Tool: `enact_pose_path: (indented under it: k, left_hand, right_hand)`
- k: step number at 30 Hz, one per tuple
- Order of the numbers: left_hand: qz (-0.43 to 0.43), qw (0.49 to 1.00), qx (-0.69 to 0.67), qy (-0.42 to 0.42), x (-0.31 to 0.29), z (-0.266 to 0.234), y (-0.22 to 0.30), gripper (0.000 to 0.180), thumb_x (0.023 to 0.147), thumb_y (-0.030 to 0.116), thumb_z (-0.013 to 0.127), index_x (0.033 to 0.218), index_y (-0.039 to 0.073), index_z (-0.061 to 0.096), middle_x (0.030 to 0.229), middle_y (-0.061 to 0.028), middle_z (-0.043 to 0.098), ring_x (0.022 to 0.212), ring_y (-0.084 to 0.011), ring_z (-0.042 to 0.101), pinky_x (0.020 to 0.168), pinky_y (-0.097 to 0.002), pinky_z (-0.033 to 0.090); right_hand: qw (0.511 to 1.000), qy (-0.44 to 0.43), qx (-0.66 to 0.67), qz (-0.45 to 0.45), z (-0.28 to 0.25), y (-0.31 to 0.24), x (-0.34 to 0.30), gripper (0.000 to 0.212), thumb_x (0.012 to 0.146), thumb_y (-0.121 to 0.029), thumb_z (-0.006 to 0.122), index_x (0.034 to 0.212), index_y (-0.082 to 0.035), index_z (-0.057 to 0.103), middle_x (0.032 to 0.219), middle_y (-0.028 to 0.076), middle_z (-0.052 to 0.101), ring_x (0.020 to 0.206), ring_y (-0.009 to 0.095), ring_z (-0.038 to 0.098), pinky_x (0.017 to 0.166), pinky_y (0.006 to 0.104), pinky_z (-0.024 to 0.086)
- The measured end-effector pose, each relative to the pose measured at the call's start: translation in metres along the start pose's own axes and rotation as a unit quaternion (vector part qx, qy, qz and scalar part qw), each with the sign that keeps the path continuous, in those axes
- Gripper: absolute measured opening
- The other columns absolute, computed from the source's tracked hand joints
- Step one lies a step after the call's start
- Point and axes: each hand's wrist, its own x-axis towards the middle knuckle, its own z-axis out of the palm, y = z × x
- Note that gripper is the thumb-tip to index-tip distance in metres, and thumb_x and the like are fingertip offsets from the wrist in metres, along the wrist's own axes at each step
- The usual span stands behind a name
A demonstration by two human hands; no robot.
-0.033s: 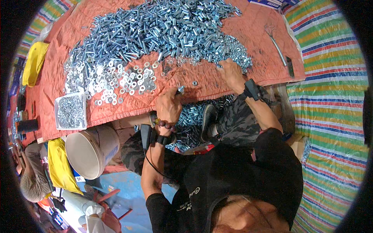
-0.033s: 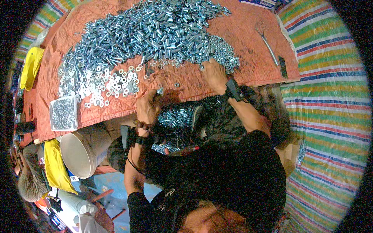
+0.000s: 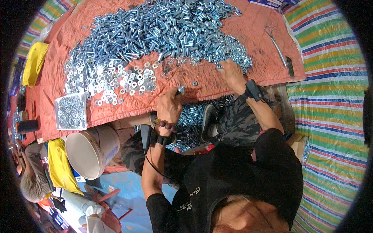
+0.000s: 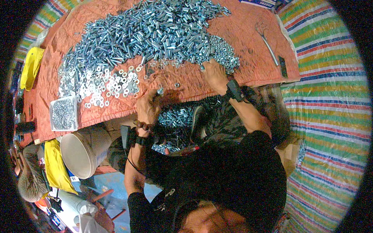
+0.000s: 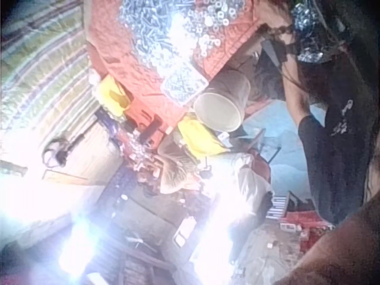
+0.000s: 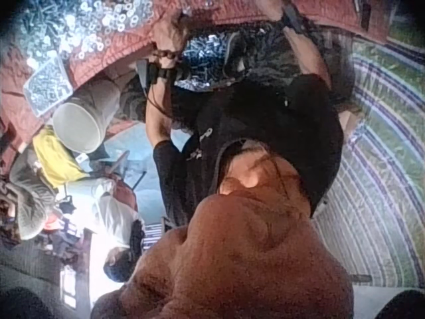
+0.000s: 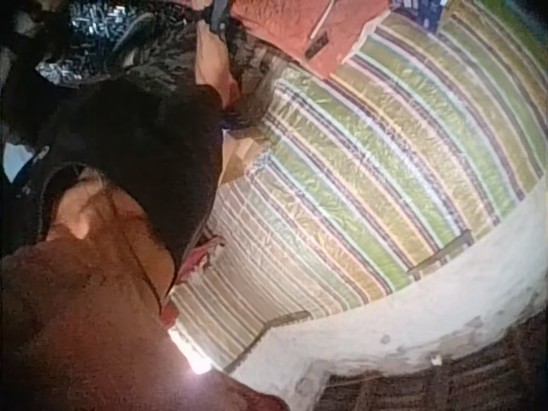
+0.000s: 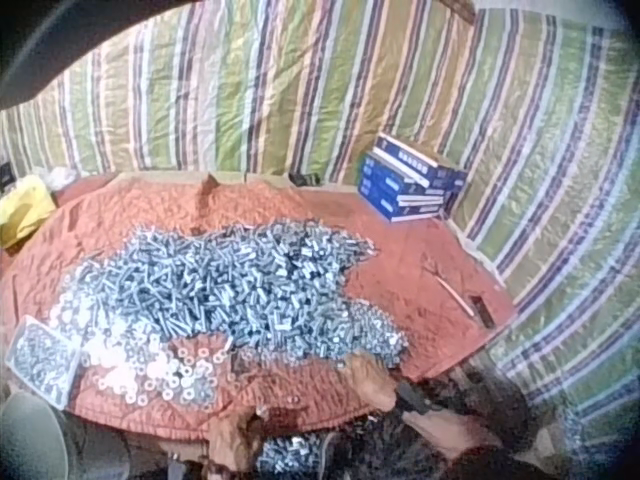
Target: The recorder is assembling metal bolts by placing a washer on the bolt and then threading a nut onto it.
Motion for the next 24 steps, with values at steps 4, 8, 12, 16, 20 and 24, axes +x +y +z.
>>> enact_pose_path:
  k: [4, 8, 12, 16, 20, 24]
  left_hand:
    - [0.016, 1.000, -0.009, 0.012, 0.006, 0.001, -0.004, 0.006, 0.077, 0.005, 0.060, 0.078, 0.000, 0.059, 0.065, -0.0219, 0.058, 0.062, -0.0401, 0.058, 0.055, -0.0445, 0.044]
    - [0.022, 0.999, -0.035, 0.017, 0.007, 0.007, -0.002, 0.006, 0.078, 0.004, 0.059, 0.076, -0.001, 0.056, 0.064, -0.0226, 0.056, 0.061, -0.0414, 0.057, 0.055, -0.0446, 0.043]
    - [-0.013, 0.999, -0.037, 0.007, 0.005, 0.005, 0.000, 0.005, 0.077, 0.004, 0.059, 0.076, -0.001, 0.057, 0.065, -0.0241, 0.056, 0.061, -0.0417, 0.058, 0.055, -0.0446, 0.043]
    - [-0.018, 0.999, -0.045, 0.004, 0.006, 0.005, 0.003, 0.004, 0.077, 0.003, 0.059, 0.078, -0.001, 0.058, 0.067, -0.0244, 0.057, 0.062, -0.0418, 0.058, 0.055, -0.0441, 0.044]
    - [0.009, 0.999, -0.045, -0.005, 0.004, 0.001, 0.000, 0.008, 0.077, 0.003, 0.059, 0.084, -0.001, 0.061, 0.067, -0.0246, 0.057, 0.063, -0.0418, 0.059, 0.055, -0.0430, 0.044]
    - [0.012, 0.998, -0.040, -0.057, 0.004, -0.003, -0.004, 0.018, 0.080, 0.017, 0.067, 0.088, 0.000, 0.066, 0.067, -0.0189, 0.061, 0.062, -0.0352, 0.060, 0.057, -0.0412, 0.045]
  right_hand:
    - [0.999, -0.037, -0.013, 0.010, -0.008, -0.004, 0.008, 0.017, 0.082, -0.015, 0.063, 0.088, 0.000, 0.057, 0.082, 0.019, 0.054, 0.077, 0.041, 0.055, 0.065, 0.0504, 0.045]
    - [0.995, -0.004, 0.063, -0.073, -0.018, -0.010, 0.009, 0.019, 0.083, -0.015, 0.063, 0.093, 0.000, 0.059, 0.082, 0.017, 0.058, 0.077, 0.035, 0.059, 0.066, 0.0450, 0.048]
    - [0.947, -0.114, 0.301, -0.007, -0.031, -0.070, 0.013, 0.023, 0.084, -0.010, 0.064, 0.103, 0.002, 0.062, 0.090, 0.007, 0.064, 0.081, 0.012, 0.062, 0.066, 0.0283, 0.049]
    - [0.923, -0.123, 0.337, -0.141, -0.023, -0.102, 0.017, 0.019, 0.082, -0.008, 0.063, 0.098, 0.001, 0.063, 0.088, 0.011, 0.064, 0.082, 0.022, 0.063, 0.070, 0.0319, 0.050]
    - [0.899, -0.103, 0.352, -0.239, -0.025, -0.108, 0.019, 0.019, 0.081, -0.007, 0.061, 0.099, 0.000, 0.062, 0.088, 0.014, 0.062, 0.085, 0.030, 0.062, 0.075, 0.0358, 0.050]
    - [0.892, -0.080, 0.293, -0.335, -0.029, -0.110, 0.020, 0.021, 0.081, -0.003, 0.058, 0.101, 0.000, 0.060, 0.092, 0.016, 0.061, 0.089, 0.032, 0.061, 0.077, 0.0361, 0.050]
